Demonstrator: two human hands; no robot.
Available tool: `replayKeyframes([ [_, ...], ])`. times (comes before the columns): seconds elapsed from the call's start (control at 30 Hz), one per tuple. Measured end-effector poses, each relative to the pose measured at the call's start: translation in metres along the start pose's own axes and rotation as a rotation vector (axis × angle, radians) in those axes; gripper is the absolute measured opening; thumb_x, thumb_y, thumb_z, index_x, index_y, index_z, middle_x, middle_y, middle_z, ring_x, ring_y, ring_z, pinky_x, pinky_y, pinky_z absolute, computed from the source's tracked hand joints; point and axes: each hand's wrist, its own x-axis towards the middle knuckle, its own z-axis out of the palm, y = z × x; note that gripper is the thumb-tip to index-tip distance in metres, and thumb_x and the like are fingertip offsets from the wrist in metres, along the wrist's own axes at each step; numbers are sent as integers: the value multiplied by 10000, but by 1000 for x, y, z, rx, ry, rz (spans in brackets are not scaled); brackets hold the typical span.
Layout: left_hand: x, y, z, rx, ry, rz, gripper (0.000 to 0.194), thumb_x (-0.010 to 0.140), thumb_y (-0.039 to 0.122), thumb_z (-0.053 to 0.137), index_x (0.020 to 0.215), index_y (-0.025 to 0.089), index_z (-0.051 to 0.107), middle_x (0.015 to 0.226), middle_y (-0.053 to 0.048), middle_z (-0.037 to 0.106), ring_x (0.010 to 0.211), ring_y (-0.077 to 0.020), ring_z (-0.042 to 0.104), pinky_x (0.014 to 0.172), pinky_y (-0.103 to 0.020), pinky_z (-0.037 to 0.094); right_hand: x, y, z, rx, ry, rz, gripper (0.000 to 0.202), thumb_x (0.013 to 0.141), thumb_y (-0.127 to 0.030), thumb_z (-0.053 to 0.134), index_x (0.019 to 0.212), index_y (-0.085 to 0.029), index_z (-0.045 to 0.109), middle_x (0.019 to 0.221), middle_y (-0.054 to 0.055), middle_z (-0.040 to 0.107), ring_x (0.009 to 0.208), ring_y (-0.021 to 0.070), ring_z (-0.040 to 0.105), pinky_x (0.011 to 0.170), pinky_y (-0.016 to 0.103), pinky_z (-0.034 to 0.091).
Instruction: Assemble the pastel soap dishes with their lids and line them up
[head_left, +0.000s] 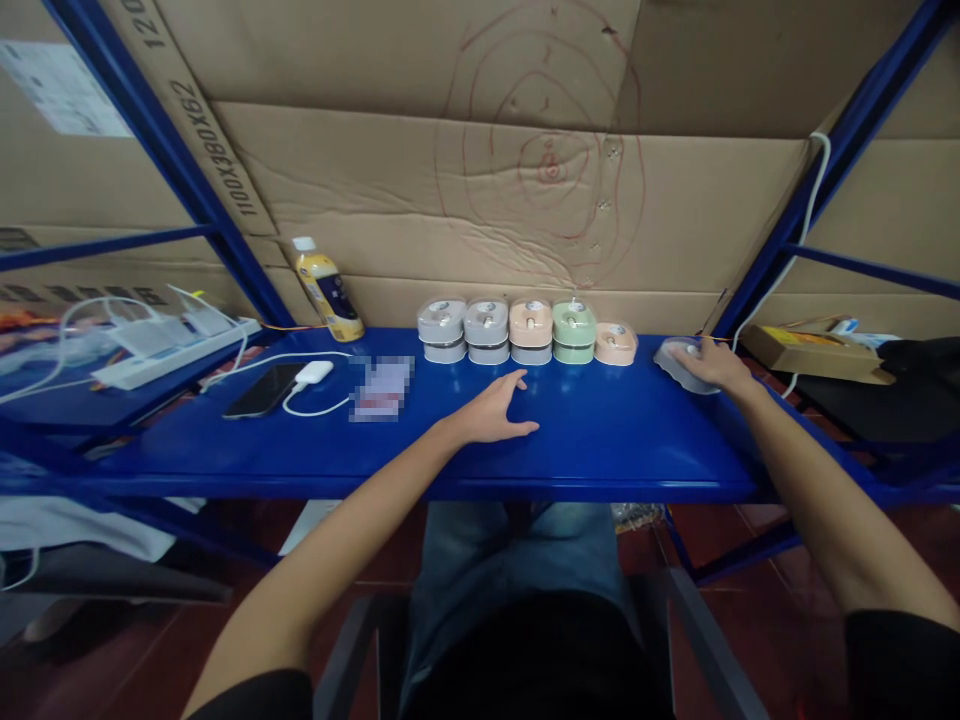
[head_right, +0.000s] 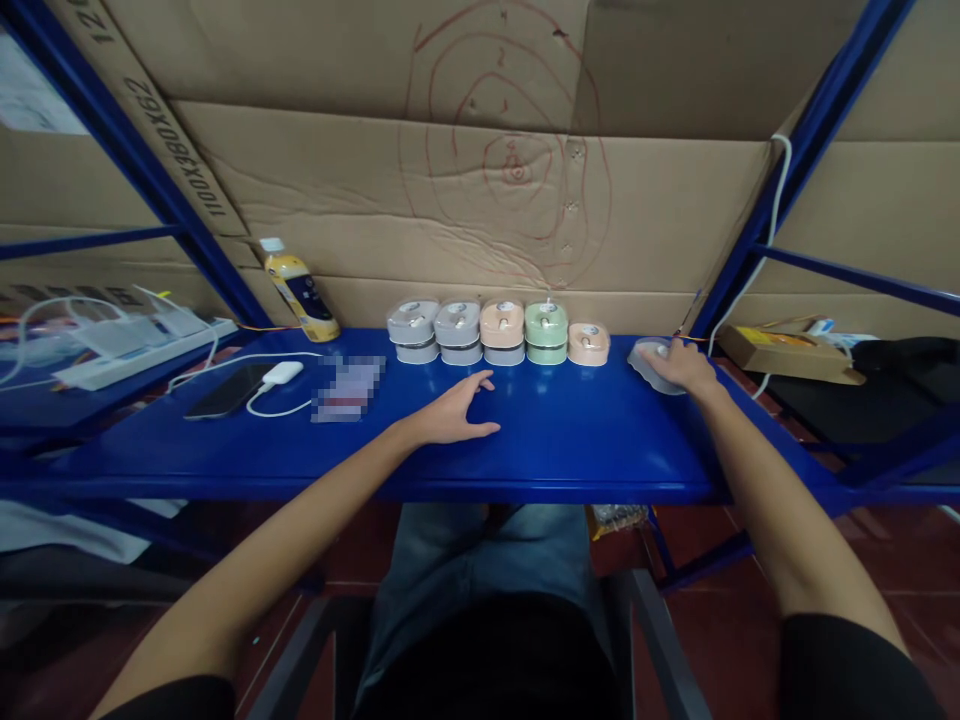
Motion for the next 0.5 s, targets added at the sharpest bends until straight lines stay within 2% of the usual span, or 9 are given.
replayKeyframes([
  [0.07, 0, -1, 0, -10, -5, 0, 1031, 821, 572, 829, 1655, 204, 348, 1523, -191, 576, 1455, -394, 541, 1219, -583, 445, 18, -20, 5, 91, 56, 70, 786, 1027, -634, 537, 1482, 8, 552, 1534, 407, 519, 1437, 494, 549, 1147, 560, 437],
  [0.17, -1, -2, 0, -19, -15, -12, 1038, 829, 565, 825, 1664, 188, 336, 1537, -209, 567, 1468, -401, 533, 1210, -585, 456, 32, -45, 16, 144, 102, 63, 690, 1055, -508, 505, 1493, 26, 519, 1521, 382, 544, 1440, 432, 553, 1155, 505, 444],
  [0.33, -2, -3, -1, -25, 1, 0, 1019, 824, 561, 839, 1651, 199, 368, 1527, -196, 586, 1457, -393, 556, 1205, -570, 473, 23, -56, 30, 192, 138, -1, 761, 983, -483, 613, 1537, 19, 474, 1540, 350, 538, 1442, 419, 551, 1179, 467, 447],
  [0.4, -2, -3, -1, -12, 0, 13, 1009, 827, 556, 836, 1649, 204, 369, 1527, -188, 587, 1460, -388, 553, 1211, -562, 467, 13, -58, 32, 165, 197, -83, 802, 966, -503, 603, 1549, 28, 460, 1588, 362, 479, 1494, 449, 495, 1220, 518, 412],
  [0.5, -1, -3, -1, 0, 7, 22, 993, 820, 567, 831, 1632, 198, 395, 1514, -193, 596, 1451, -396, 560, 1202, -570, 472, -4, -68, 32, 55, 259, -371, 790, 981, -521, 535, 1571, 1, 467, 1706, 323, 362, 1609, 456, 332, 1298, 588, 304],
])
